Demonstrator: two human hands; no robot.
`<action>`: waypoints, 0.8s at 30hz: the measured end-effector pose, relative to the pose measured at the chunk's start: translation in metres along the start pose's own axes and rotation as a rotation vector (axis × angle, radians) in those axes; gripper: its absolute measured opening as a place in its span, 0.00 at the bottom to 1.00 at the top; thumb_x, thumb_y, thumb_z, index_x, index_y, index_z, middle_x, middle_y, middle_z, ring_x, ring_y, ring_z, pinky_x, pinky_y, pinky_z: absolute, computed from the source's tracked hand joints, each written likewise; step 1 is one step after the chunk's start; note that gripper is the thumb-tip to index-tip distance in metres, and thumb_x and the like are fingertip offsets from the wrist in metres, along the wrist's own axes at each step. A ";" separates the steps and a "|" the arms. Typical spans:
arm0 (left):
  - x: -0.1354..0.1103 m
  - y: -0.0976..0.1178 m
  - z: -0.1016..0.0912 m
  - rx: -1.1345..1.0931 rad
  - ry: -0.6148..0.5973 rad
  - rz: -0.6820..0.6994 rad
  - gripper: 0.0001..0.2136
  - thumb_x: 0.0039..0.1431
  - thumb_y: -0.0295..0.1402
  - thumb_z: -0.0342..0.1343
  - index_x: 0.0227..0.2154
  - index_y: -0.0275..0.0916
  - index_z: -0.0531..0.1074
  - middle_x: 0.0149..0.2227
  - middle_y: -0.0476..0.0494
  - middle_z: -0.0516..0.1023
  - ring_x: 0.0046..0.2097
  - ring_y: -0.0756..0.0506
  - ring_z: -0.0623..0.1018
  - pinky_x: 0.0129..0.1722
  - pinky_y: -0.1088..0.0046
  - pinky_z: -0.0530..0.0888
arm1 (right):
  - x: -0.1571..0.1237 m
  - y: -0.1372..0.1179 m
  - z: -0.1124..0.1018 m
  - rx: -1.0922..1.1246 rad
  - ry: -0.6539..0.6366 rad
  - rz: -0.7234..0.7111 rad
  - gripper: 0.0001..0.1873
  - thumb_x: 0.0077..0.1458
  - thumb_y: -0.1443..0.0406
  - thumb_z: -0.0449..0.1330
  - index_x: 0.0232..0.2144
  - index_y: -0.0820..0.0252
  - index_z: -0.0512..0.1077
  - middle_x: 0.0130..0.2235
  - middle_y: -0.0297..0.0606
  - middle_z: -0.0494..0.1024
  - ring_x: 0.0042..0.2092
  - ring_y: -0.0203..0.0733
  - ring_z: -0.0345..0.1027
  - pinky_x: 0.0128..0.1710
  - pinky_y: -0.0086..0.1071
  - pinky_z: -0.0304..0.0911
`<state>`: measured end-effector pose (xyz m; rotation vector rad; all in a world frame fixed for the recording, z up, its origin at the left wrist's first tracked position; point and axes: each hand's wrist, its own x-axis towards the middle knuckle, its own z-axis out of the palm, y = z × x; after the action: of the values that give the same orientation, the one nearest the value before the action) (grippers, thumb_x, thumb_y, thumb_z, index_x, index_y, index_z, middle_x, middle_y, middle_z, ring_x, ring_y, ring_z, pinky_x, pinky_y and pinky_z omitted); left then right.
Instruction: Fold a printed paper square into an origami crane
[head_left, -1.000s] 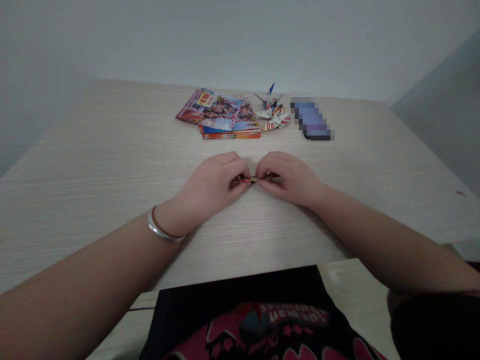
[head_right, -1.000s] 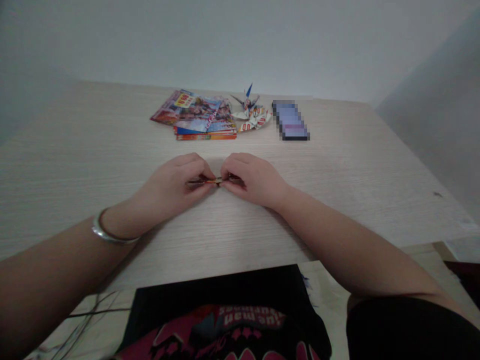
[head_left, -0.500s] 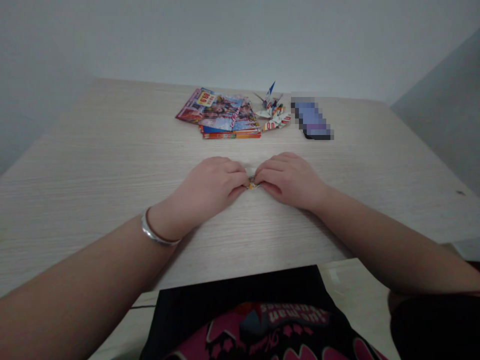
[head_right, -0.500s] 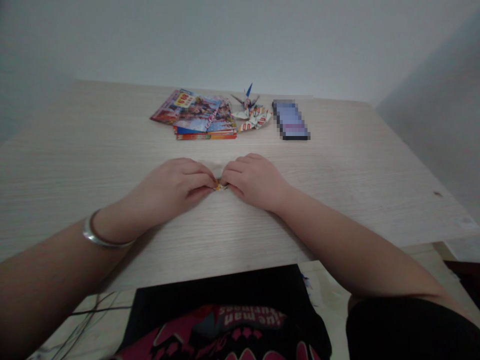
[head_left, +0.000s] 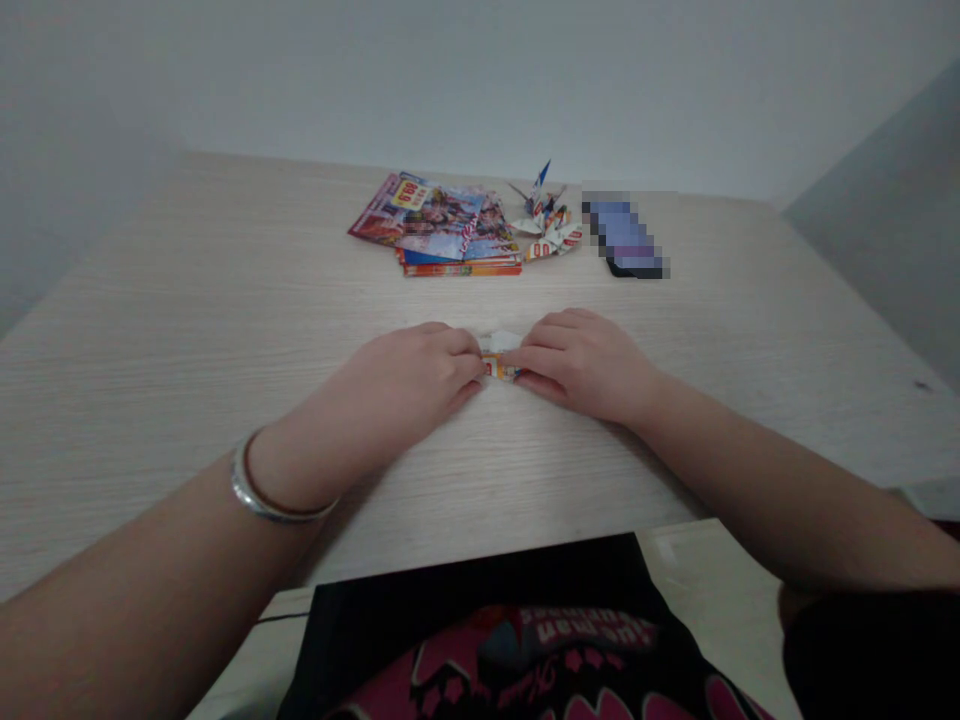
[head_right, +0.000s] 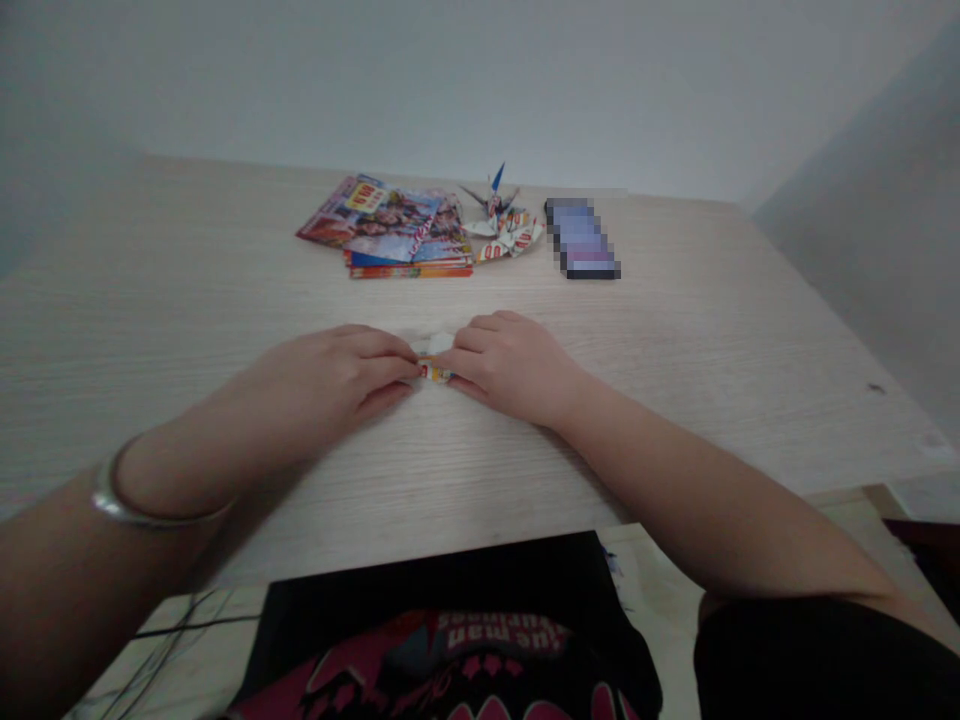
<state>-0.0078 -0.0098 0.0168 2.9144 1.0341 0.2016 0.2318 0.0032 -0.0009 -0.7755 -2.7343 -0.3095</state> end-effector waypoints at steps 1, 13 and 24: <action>0.001 0.001 0.000 0.025 -0.025 -0.010 0.11 0.70 0.30 0.53 0.41 0.35 0.82 0.42 0.37 0.83 0.44 0.40 0.80 0.49 0.60 0.76 | 0.001 -0.002 0.000 -0.025 0.004 -0.013 0.14 0.69 0.61 0.56 0.38 0.59 0.81 0.34 0.41 0.81 0.38 0.43 0.70 0.38 0.36 0.58; 0.008 -0.001 0.012 0.075 0.128 0.044 0.12 0.69 0.32 0.54 0.36 0.35 0.83 0.37 0.39 0.80 0.40 0.40 0.78 0.44 0.60 0.76 | 0.005 -0.014 -0.001 -0.085 -0.076 0.026 0.13 0.68 0.67 0.55 0.35 0.62 0.79 0.34 0.42 0.79 0.37 0.43 0.69 0.35 0.35 0.59; 0.014 -0.004 0.017 0.022 0.156 0.019 0.12 0.69 0.32 0.54 0.34 0.35 0.81 0.34 0.40 0.80 0.39 0.42 0.77 0.43 0.63 0.74 | 0.007 -0.014 -0.001 0.108 -0.046 0.151 0.14 0.67 0.62 0.57 0.38 0.62 0.81 0.40 0.45 0.83 0.41 0.46 0.72 0.40 0.37 0.63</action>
<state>0.0029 0.0025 0.0010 2.9690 1.0344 0.4280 0.2186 -0.0049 0.0005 -0.9630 -2.6889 -0.1120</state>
